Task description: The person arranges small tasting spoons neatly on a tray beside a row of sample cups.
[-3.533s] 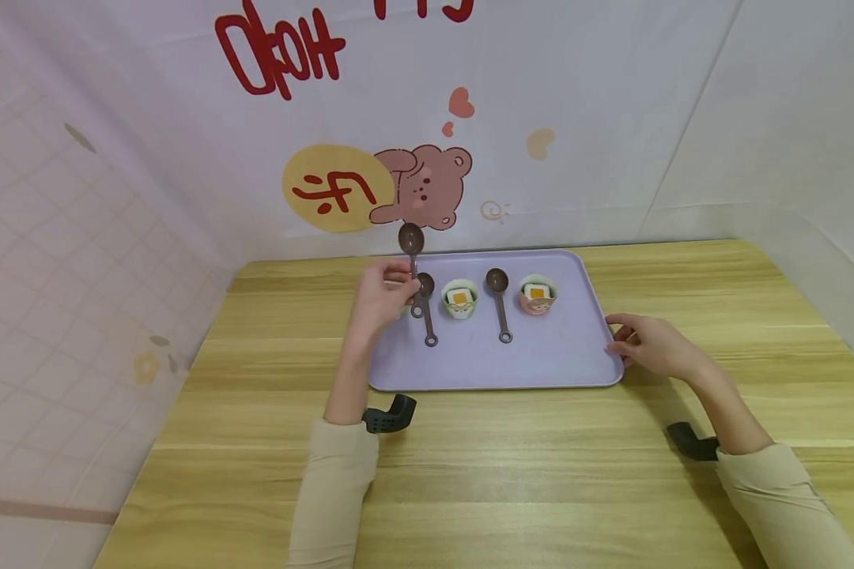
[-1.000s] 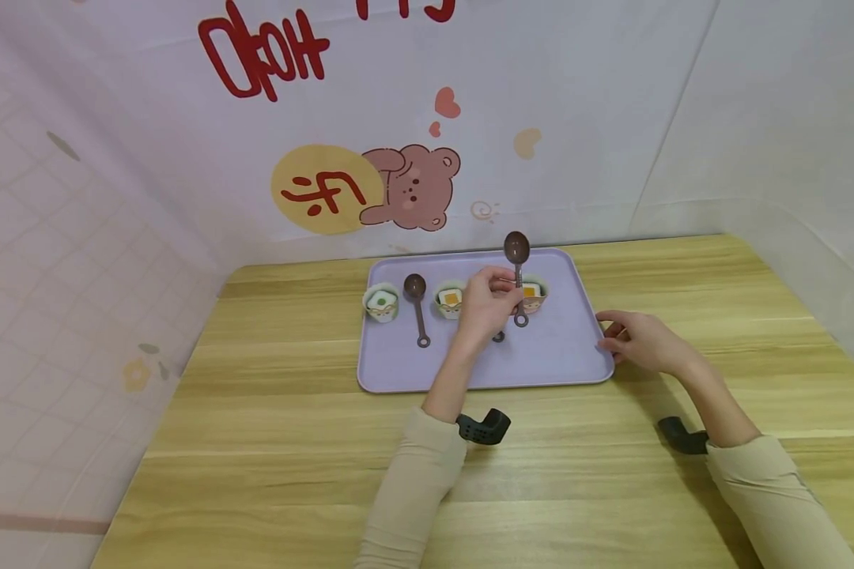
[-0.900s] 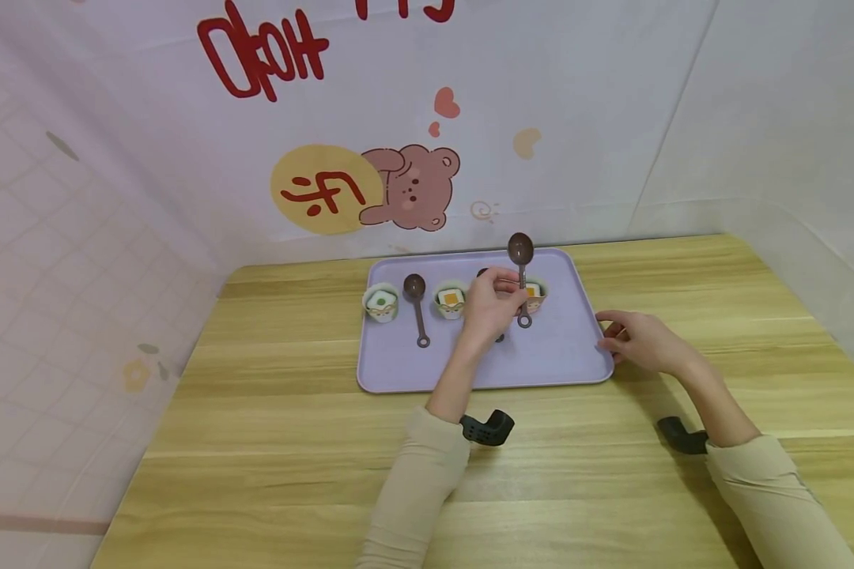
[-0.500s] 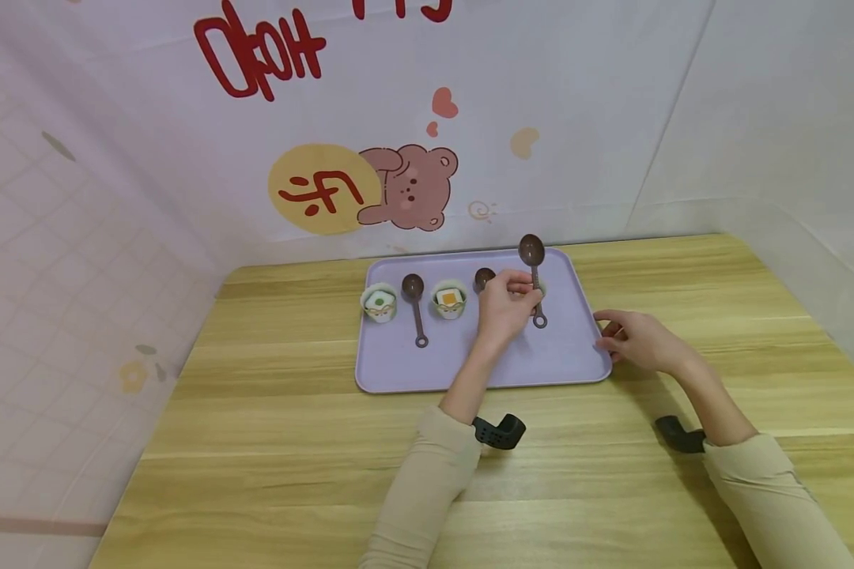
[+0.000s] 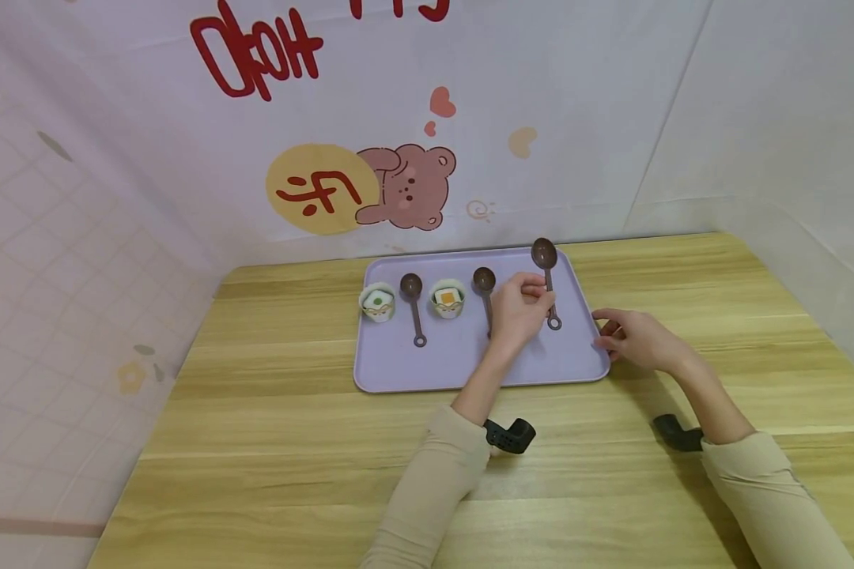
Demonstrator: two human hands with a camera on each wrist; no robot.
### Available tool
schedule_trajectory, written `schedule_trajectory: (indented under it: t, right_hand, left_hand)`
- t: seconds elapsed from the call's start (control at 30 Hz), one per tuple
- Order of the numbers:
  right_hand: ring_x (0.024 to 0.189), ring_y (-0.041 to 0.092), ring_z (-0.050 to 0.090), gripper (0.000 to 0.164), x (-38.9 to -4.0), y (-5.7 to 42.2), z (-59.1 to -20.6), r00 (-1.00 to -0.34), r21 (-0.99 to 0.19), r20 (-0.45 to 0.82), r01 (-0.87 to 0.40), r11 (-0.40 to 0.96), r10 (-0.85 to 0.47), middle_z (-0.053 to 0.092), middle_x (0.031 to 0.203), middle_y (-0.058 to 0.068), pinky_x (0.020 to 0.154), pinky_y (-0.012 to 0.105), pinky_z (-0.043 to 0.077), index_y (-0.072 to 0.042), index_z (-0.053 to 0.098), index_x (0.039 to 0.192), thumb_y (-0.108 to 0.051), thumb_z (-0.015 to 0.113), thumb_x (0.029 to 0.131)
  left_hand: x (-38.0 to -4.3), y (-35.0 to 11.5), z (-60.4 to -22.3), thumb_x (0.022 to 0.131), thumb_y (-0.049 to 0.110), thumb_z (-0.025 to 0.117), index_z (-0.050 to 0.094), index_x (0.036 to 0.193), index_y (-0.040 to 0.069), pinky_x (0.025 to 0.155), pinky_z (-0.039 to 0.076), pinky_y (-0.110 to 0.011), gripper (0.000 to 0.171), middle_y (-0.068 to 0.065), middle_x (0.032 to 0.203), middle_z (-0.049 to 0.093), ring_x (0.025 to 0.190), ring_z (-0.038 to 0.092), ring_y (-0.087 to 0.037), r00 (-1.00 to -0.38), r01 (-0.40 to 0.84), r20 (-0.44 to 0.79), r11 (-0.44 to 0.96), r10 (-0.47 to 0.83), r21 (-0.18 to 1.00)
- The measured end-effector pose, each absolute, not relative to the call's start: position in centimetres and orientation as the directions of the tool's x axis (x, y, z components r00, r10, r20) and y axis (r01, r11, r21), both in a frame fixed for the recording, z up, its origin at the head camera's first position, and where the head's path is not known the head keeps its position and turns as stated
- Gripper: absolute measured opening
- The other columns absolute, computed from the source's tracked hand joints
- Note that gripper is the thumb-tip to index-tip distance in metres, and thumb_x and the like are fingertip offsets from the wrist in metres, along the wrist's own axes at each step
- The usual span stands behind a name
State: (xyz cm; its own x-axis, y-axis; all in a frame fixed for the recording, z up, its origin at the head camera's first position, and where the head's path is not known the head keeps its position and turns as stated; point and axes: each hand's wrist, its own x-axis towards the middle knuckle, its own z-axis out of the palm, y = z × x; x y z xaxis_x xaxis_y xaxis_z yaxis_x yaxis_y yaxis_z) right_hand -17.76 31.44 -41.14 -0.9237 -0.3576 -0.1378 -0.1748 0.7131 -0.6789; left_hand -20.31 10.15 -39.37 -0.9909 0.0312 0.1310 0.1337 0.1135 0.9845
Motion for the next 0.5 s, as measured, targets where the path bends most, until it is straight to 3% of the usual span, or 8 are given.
schedule_trajectory:
  t: [0.37, 0.47, 0.5]
  right_hand:
    - [0.071, 0.025, 0.068, 0.046, -17.8, 31.4, -41.0, -0.923, -0.681, -0.136, -0.176, 0.711, -0.359, 0.064, 0.088, 0.019, 0.061, 0.034, 0.060, 0.024, 0.044, 0.130, 0.003, 0.065, 0.095]
    - [0.071, 0.024, 0.068, 0.046, -17.8, 31.5, -41.0, -0.923, -0.677, -0.138, -0.177, 0.714, -0.360, 0.064, 0.088, 0.020, 0.061, 0.034, 0.059, 0.024, 0.044, 0.130, 0.003, 0.065, 0.095]
    - [0.071, 0.024, 0.068, 0.046, -17.9, 31.5, -41.1, -0.923, -0.675, -0.140, -0.177, 0.716, -0.360, 0.065, 0.088, 0.020, 0.060, 0.033, 0.059, 0.024, 0.044, 0.131, 0.003, 0.065, 0.095]
  left_hand:
    - [-20.0, 11.4, -39.9, 0.083, -0.005, 0.075, 0.072, 0.097, -0.003, 0.055, 0.050, -0.014, 0.015, -0.003, 0.074, 0.069, 0.056, 0.057, 0.002, -0.987, 0.162, 0.160, 0.137, 0.020, 0.977]
    - [-20.0, 11.8, -40.1, 0.084, -0.002, 0.076, 0.073, 0.099, -0.001, 0.059, 0.049, -0.014, 0.015, 0.004, 0.072, 0.065, 0.057, 0.054, 0.005, -0.990, 0.143, 0.140, 0.166, 0.027, 0.976]
    - [-20.0, 11.9, -40.1, 0.084, -0.001, 0.076, 0.073, 0.099, 0.000, 0.066, 0.049, -0.014, 0.015, 0.006, 0.071, 0.064, 0.058, 0.054, 0.005, -0.990, 0.139, 0.136, 0.178, 0.027, 0.974]
